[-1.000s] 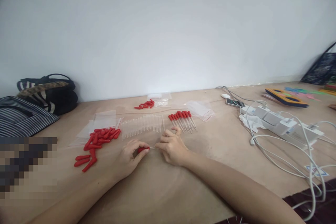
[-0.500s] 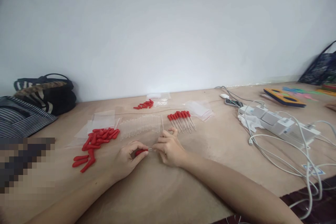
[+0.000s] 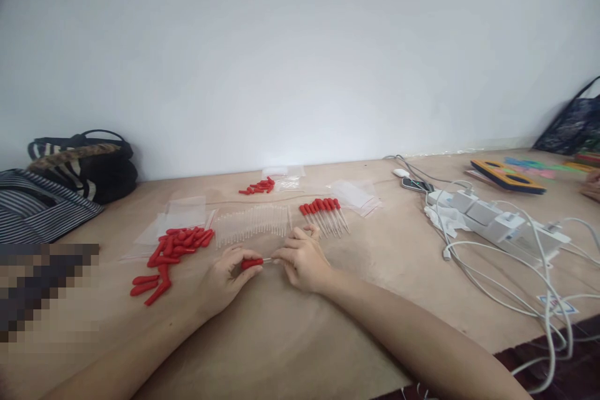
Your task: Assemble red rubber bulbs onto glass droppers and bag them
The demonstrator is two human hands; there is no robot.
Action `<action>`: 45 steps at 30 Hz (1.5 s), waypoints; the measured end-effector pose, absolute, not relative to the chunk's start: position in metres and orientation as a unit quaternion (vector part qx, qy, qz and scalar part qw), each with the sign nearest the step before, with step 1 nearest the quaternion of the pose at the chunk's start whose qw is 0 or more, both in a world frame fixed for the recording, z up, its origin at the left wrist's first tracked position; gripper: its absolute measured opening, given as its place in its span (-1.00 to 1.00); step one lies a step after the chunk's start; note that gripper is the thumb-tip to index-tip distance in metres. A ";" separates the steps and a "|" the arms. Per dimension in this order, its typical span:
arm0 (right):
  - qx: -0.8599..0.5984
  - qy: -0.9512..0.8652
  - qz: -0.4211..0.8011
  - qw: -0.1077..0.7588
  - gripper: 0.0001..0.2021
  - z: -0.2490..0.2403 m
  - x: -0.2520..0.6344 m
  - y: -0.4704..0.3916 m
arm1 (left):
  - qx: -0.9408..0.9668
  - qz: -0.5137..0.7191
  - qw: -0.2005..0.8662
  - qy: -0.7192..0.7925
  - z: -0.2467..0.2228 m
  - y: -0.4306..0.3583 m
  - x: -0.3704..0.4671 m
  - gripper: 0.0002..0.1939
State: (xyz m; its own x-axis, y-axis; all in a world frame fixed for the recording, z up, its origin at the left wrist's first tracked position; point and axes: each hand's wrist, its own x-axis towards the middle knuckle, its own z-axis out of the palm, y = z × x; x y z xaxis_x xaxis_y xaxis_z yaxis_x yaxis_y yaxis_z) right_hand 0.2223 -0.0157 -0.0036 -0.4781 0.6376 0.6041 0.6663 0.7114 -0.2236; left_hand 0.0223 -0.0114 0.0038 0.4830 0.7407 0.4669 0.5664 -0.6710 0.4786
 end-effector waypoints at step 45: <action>-0.690 -0.677 -0.053 0.252 -0.75 0.010 0.241 0.017 | 0.772 0.169 -0.096 0.605 0.033 0.005 -0.027 -0.88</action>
